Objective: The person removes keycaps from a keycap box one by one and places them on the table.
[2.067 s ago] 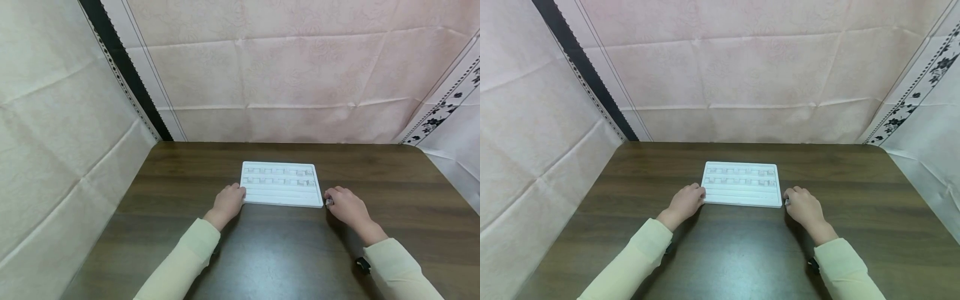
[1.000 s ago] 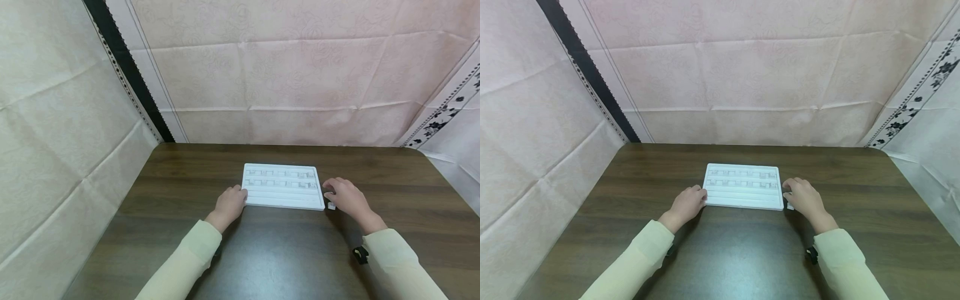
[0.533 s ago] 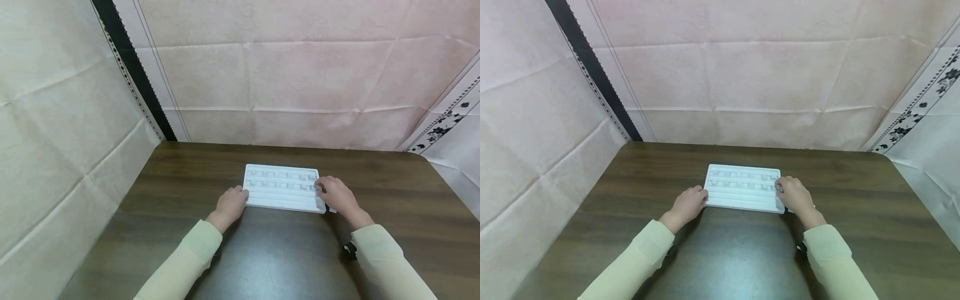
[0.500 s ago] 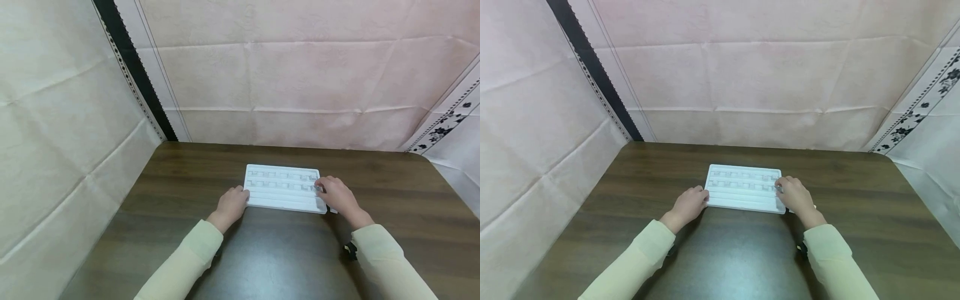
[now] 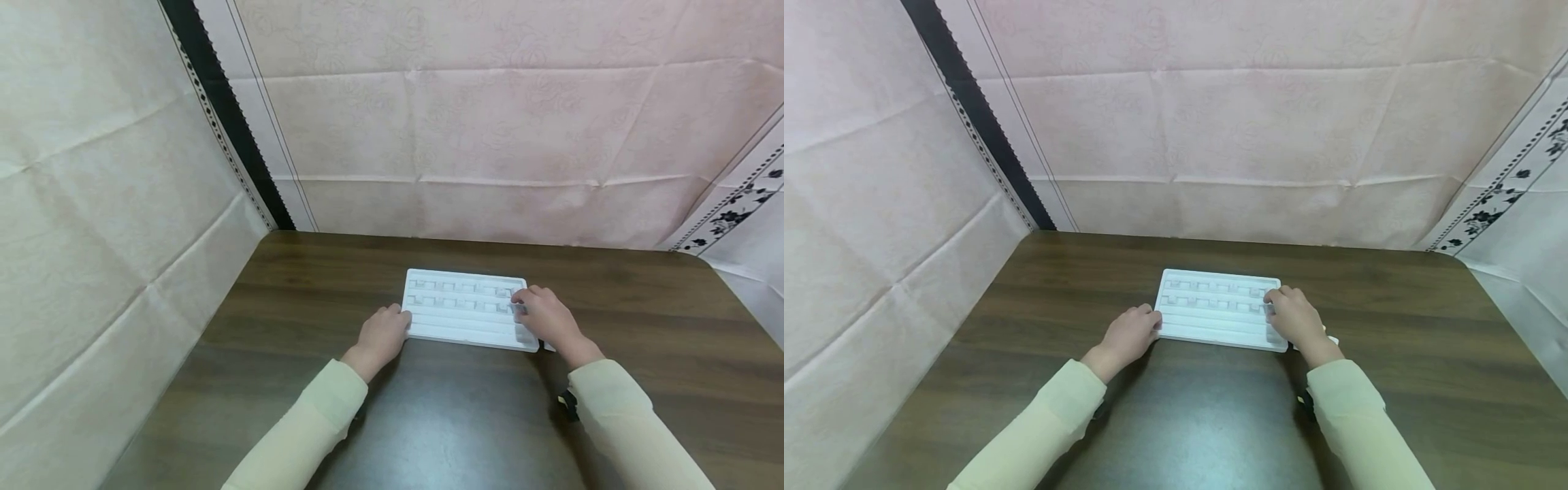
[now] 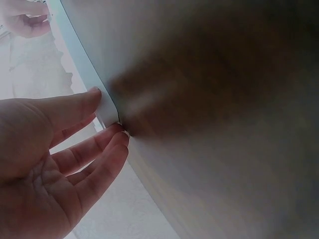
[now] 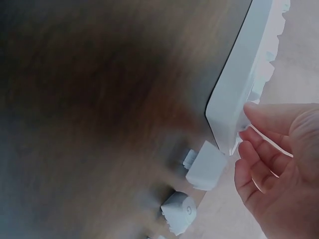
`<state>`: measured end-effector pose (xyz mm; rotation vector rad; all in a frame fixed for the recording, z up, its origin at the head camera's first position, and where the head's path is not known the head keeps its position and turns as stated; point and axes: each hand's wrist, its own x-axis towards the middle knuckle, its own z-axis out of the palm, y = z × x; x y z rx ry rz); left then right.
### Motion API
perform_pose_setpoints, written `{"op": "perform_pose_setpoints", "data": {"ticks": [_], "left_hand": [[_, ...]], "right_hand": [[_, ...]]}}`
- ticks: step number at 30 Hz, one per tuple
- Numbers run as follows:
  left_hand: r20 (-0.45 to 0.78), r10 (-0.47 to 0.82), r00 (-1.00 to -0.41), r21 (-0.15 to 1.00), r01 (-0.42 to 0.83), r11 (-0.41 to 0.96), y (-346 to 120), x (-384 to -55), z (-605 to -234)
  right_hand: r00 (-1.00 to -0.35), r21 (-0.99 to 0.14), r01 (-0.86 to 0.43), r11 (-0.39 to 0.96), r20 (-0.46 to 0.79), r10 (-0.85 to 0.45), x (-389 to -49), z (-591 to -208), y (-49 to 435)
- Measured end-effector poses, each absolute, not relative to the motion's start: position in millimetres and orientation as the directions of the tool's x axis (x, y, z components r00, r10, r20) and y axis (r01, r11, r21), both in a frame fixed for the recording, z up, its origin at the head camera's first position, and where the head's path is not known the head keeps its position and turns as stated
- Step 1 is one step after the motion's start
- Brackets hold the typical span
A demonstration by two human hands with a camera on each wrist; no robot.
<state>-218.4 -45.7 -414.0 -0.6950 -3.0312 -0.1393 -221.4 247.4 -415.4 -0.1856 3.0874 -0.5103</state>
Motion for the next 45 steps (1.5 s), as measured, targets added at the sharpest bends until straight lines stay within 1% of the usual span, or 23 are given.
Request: {"op": "perform_pose_setpoints", "data": {"ticks": [10, 27, 35, 45], "left_hand": [[0.054, 0.437, -0.898, 0.091, 0.44, 0.893, -45, -218, -414], [0.061, 0.426, -0.903, 0.093, 0.43, 0.898, -46, -218, -416], [0.064, 0.429, -0.901, 0.066, 0.433, 0.899, -46, -219, -416], [0.052, 0.426, -0.903, 0.078, 0.429, 0.9, -46, -218, -414]], "right_hand": [[-0.991, -0.308, -0.133, 0.942, 0.04, -0.127, -225, -421, 247], [-0.994, -0.301, -0.108, 0.947, 0.021, -0.106, -226, -417, 246], [-0.992, -0.297, -0.123, 0.947, 0.045, -0.115, -224, -416, 257], [-0.996, -0.294, -0.084, 0.952, 0.044, -0.074, -219, -412, 273]]}}
